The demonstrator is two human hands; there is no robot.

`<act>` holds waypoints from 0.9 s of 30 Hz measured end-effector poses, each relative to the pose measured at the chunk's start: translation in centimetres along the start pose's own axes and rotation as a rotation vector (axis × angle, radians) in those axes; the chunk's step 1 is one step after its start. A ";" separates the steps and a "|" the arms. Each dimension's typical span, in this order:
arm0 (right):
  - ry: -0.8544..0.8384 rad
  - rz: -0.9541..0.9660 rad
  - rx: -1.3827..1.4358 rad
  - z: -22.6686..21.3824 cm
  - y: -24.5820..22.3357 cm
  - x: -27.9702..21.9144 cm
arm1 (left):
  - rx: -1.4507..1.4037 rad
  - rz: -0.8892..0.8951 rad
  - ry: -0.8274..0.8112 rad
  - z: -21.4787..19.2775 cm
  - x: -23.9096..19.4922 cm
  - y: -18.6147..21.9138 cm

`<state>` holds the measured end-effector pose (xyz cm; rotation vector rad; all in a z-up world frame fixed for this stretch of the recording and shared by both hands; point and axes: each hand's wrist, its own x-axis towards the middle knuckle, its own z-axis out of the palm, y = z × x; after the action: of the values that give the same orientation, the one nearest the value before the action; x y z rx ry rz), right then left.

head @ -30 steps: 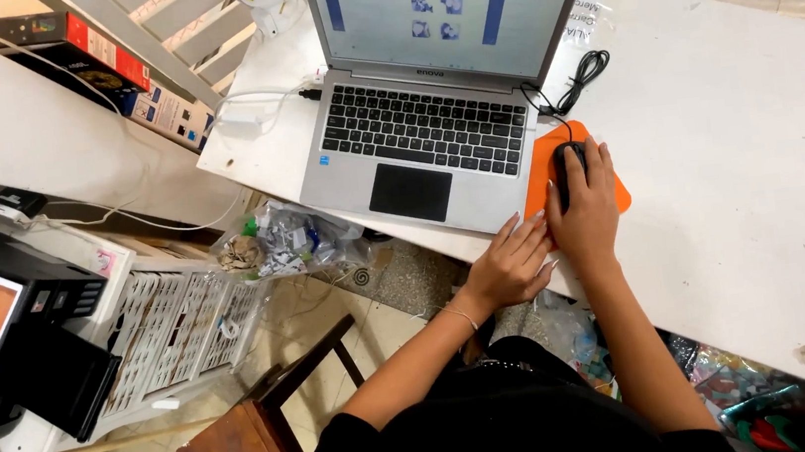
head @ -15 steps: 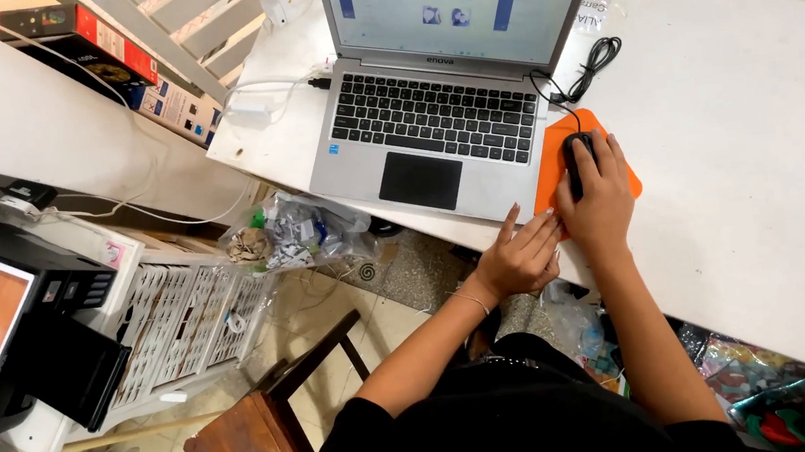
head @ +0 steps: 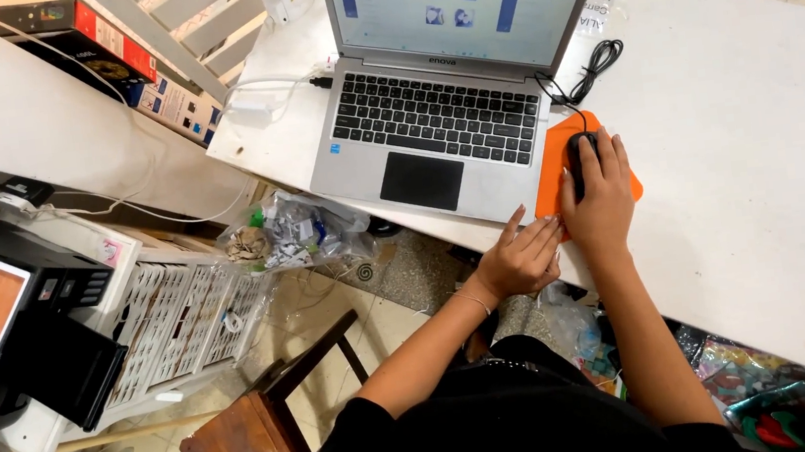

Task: Selecting photos on a laptop using a mouse and then retrieving the printed sheet from a printer.

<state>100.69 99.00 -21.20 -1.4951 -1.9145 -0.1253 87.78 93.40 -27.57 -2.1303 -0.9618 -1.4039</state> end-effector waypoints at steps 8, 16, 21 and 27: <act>0.058 -0.063 -0.014 -0.4 -0.6 0.2 | -0.064 -0.051 -0.060 -1.6 1.4 0.0; 0.077 -0.201 0.117 -1.9 -6.7 -0.8 | -0.065 -0.309 -0.111 -8.8 2.0 -2.6; -0.164 -0.220 0.262 -3.3 -12.1 -0.6 | 0.128 -0.580 -0.538 -16.6 2.8 -4.5; -0.504 -0.430 0.318 -5.0 -17.0 0.5 | 0.450 -0.732 -0.617 -22.7 4.3 -1.6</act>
<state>87.86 91.36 -11.54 -0.9408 -2.4956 0.3834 73.42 80.81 -14.48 -1.9423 -2.2156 -0.6279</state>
